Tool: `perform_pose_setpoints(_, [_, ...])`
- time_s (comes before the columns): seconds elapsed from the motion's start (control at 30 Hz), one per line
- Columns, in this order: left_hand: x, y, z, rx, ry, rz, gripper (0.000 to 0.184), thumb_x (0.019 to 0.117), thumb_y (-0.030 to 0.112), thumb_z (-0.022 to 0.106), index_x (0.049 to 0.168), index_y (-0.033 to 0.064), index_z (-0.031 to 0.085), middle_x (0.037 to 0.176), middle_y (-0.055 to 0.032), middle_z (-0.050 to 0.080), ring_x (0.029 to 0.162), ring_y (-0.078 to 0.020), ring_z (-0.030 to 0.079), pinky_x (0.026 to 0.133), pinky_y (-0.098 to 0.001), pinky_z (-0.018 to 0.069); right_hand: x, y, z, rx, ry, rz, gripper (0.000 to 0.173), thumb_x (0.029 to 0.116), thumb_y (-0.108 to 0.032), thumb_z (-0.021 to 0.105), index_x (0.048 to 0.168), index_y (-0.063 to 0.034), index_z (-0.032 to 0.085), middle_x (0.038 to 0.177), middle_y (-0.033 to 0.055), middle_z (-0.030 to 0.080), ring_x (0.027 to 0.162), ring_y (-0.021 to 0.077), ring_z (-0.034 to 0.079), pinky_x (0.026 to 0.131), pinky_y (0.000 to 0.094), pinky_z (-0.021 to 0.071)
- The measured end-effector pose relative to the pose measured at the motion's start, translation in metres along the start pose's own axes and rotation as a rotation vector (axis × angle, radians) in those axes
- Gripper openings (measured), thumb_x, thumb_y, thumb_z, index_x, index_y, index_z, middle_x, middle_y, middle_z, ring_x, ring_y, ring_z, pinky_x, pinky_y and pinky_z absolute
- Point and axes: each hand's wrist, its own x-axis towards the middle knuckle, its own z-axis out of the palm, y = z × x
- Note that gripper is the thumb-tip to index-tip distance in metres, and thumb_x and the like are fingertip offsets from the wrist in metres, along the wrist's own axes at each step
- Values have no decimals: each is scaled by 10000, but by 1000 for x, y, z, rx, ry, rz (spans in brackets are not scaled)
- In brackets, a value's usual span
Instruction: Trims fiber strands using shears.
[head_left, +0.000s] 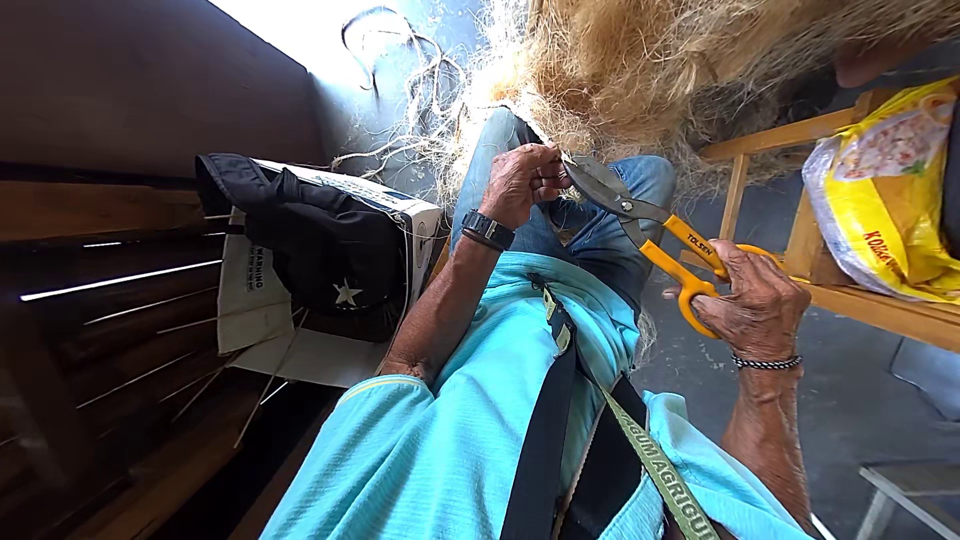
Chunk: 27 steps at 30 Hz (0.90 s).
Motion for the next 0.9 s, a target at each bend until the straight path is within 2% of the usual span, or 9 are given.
perform_pose_setpoints(0.13, [0, 1, 0, 2, -6, 8, 202, 1043, 138, 523, 924, 41, 654, 747, -69, 701, 634, -145, 698, 533, -261, 575, 0, -1, 1, 16, -12, 5, 715, 815, -552, 744, 1280, -14, 665, 1016, 262, 695, 863, 432, 673, 678, 564, 517])
perform_pose_setpoints(0.4, [-2, 0, 3, 4, -19, 15, 204, 1039, 140, 529, 914, 47, 660, 717, -50, 679, 622, -138, 685, 536, -267, 578, 1, -4, 0, 36, -21, 20, 789, 763, -576, 781, 1298, -11, 652, 1034, 262, 689, 899, 429, 674, 714, 561, 529])
perform_pose_setpoints(0.53, [-2, 1, 5, -13, -16, 1, 211, 1043, 141, 519, 913, 46, 656, 706, -55, 680, 617, -143, 685, 538, -268, 575, 1, -3, 1, 10, 4, 10, 762, 777, -566, 770, 1302, -25, 654, 1030, 250, 692, 906, 425, 675, 707, 558, 525])
perform_pose_setpoints(0.77, [-2, 2, 7, 0, -7, 1, 209, 1041, 152, 522, 920, 47, 656, 715, -59, 683, 620, -145, 684, 537, -273, 573, 1, 0, 0, 19, 1, 14, 682, 803, -527, 747, 1270, -36, 677, 951, 240, 701, 807, 413, 673, 638, 553, 503])
perform_pose_setpoints(0.9, [-1, 0, 7, 13, -28, 5, 201, 1041, 143, 520, 922, 47, 650, 727, -55, 681, 628, -147, 685, 540, -274, 574, -1, 2, -1, 36, -23, 19, 673, 800, -510, 755, 1269, -34, 679, 943, 239, 706, 781, 402, 669, 641, 556, 499])
